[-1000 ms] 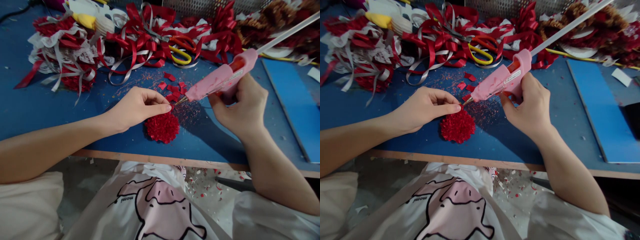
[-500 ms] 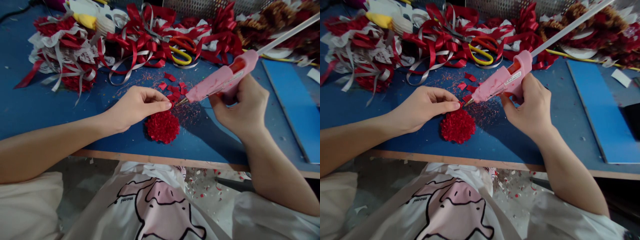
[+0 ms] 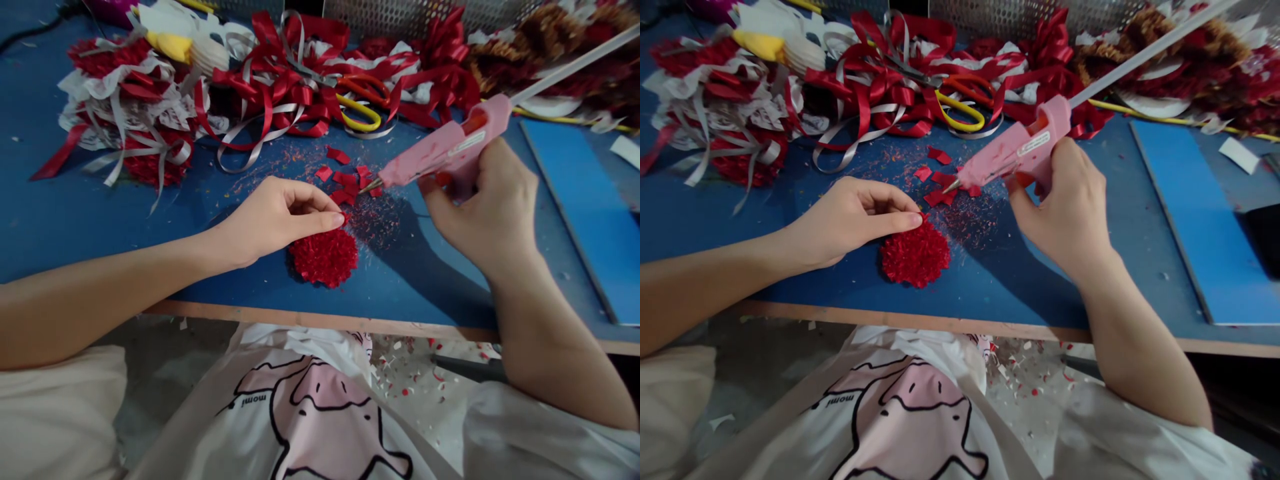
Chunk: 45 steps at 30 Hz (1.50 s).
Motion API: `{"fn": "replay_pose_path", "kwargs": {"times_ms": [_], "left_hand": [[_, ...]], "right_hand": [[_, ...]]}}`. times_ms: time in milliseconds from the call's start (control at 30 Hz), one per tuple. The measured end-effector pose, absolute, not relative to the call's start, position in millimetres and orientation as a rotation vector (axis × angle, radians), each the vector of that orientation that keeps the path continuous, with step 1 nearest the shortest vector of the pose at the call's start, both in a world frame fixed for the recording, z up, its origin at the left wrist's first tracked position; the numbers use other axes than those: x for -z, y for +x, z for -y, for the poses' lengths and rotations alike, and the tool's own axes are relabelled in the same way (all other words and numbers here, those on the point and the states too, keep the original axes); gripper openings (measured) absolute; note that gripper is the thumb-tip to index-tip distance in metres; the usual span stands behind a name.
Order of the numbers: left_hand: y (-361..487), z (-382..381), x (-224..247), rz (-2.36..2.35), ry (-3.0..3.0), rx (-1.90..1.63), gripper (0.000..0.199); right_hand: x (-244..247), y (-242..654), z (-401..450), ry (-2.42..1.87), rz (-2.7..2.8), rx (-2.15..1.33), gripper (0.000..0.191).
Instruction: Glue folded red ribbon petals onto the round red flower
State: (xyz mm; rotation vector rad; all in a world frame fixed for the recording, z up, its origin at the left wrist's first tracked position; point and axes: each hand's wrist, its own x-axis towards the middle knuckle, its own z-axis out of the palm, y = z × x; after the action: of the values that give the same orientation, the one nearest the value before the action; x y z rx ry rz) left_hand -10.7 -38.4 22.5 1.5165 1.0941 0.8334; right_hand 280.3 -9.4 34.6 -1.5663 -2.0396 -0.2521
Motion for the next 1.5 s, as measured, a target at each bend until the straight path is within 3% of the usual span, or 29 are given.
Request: {"fn": "replay_pose_path", "kwargs": {"times_ms": [233, 333, 400, 467, 600, 733, 1200, 1400, 1500], "left_hand": [[-10, 40, -20, -1.078, 1.557, -0.89, 0.02], [-10, 40, -21, -1.015, 1.589, -0.957, 0.014], [-11, 40, -21, -0.967, 1.663, -1.034, 0.008], [-12, 39, -22, -0.89, 1.791, -1.15, 0.004], [-15, 39, -21, -0.739, 2.0, -1.254, 0.012], [-17, 46, -24, -0.819, 2.056, -1.091, 0.01], [-11, 54, -31, -0.918, 1.983, -0.996, 0.008], [-6, 54, -34, -1.057, 1.795, -0.984, 0.037], [-5, 49, -33, -1.073, 1.763, -0.911, 0.042]], "right_hand": [[-40, 311, -8, -2.09, 2.118, 0.033, 0.037], [-35, 309, -6, -1.946, 1.989, 0.18, 0.024], [-35, 296, 3, -1.725, 1.83, 0.072, 0.035], [-36, 276, 17, -1.486, 1.721, -0.425, 0.024], [-35, 238, 46, -1.161, 1.495, -1.589, 0.025], [-28, 223, 58, -0.92, 1.206, -1.988, 0.015], [-24, 212, 64, -0.85, 1.052, -1.972, 0.023], [-25, 210, 68, -0.889, 1.157, -1.746, 0.014], [-25, 209, 68, -0.877, 1.206, -1.681, 0.011]]}}
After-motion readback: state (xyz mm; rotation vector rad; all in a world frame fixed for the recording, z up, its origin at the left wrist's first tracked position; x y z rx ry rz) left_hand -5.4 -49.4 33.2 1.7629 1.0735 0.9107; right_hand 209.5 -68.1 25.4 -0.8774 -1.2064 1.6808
